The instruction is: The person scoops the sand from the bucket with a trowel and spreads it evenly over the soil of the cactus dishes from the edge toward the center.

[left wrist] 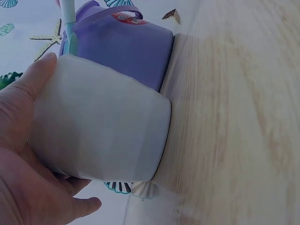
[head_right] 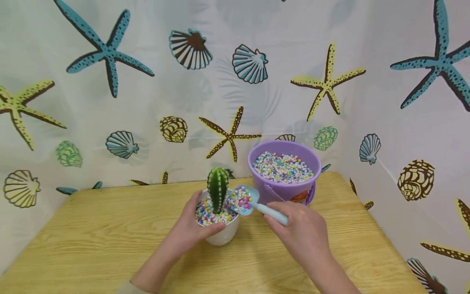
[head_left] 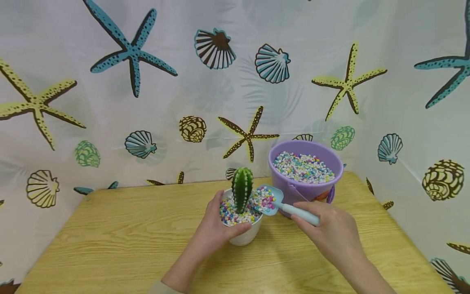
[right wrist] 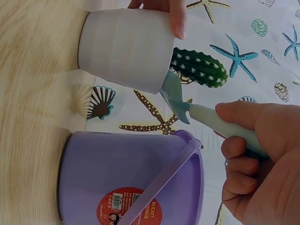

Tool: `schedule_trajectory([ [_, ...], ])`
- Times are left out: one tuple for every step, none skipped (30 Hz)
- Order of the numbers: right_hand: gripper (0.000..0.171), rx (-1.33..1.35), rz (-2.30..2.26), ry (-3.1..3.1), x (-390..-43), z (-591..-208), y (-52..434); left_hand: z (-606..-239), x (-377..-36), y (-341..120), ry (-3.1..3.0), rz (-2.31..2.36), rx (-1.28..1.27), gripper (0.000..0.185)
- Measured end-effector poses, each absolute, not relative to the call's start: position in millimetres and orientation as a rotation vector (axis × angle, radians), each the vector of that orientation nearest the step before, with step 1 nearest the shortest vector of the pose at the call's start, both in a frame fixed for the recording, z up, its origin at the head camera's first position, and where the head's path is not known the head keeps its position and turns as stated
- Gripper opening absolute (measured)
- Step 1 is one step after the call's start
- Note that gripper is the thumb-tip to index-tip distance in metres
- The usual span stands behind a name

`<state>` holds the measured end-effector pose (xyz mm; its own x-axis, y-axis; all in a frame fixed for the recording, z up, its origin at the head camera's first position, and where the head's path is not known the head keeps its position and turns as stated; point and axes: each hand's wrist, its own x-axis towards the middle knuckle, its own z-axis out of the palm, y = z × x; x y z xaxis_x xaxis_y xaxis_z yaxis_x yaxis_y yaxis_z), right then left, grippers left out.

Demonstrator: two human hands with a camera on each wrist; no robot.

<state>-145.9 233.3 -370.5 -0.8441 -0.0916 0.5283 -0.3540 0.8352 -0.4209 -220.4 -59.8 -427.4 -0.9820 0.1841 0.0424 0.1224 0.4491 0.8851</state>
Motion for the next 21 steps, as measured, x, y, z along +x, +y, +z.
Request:
schedule_trajectory([
  [0.022,0.33,0.699,-2.511,-145,-370,233,-427,-219,-59,2.628,1.599,0.272,0.127],
  [0.023,0.334,0.689,-2.507,-145,-370,232,-427,-219,-59,2.637,1.601,0.267,0.128],
  [0.023,0.337,0.679,-2.503,-145,-370,231,-427,-218,-58,2.645,1.604,0.264,0.128],
  [0.024,0.341,0.664,-2.497,-145,-370,231,-428,-217,-57,2.656,1.604,0.259,0.128],
  [0.024,0.343,0.652,-2.49,-144,-370,230,-427,-216,-57,2.665,1.608,0.261,0.129],
  [0.025,0.345,0.643,-2.484,-144,-370,230,-427,-215,-56,2.673,1.615,0.263,0.128],
  [0.025,0.347,0.632,-2.478,-144,-370,229,-428,-214,-55,2.678,1.622,0.264,0.128],
  [0.026,0.35,0.624,-2.472,-144,-370,229,-428,-213,-54,2.686,1.627,0.263,0.128],
  [0.026,0.353,0.616,-2.466,-144,-371,229,-428,-213,-53,2.692,1.634,0.261,0.127],
  [0.026,0.353,0.611,-2.464,-144,-371,228,-428,-212,-52,2.703,1.633,0.252,0.127],
  [0.026,0.353,0.604,-2.462,-144,-371,228,-428,-211,-50,2.71,1.636,0.245,0.127],
  [0.026,0.354,0.595,-2.46,-144,-371,228,-428,-210,-49,2.716,1.635,0.225,0.126],
  [0.026,0.353,0.59,-2.46,-144,-371,227,-428,-209,-47,2.72,1.635,0.207,0.127],
  [0.027,0.351,0.586,-2.462,-144,-371,226,-428,-208,-46,2.724,1.638,0.193,0.127],
  [0.027,0.351,0.583,-2.463,-144,-371,226,-428,-207,-45,2.725,1.639,0.182,0.128],
  [0.027,0.348,0.576,-2.465,-143,-370,225,-427,-206,-45,2.723,1.641,0.173,0.129],
  [0.027,0.347,0.567,-2.465,-143,-370,225,-427,-205,-45,2.716,1.643,0.171,0.13],
  [0.027,0.347,0.56,-2.465,-143,-370,224,-427,-205,-46,2.707,1.638,0.173,0.131],
  [0.027,0.349,0.557,-2.462,-143,-370,224,-426,-205,-49,2.686,1.642,0.178,0.132],
  [0.028,0.353,0.549,-2.456,-143,-370,223,-426,-206,-52,2.66,1.647,0.188,0.133],
  [0.028,0.356,0.543,-2.449,-143,-370,223,-425,-207,-55,2.628,1.652,0.199,0.133],
])
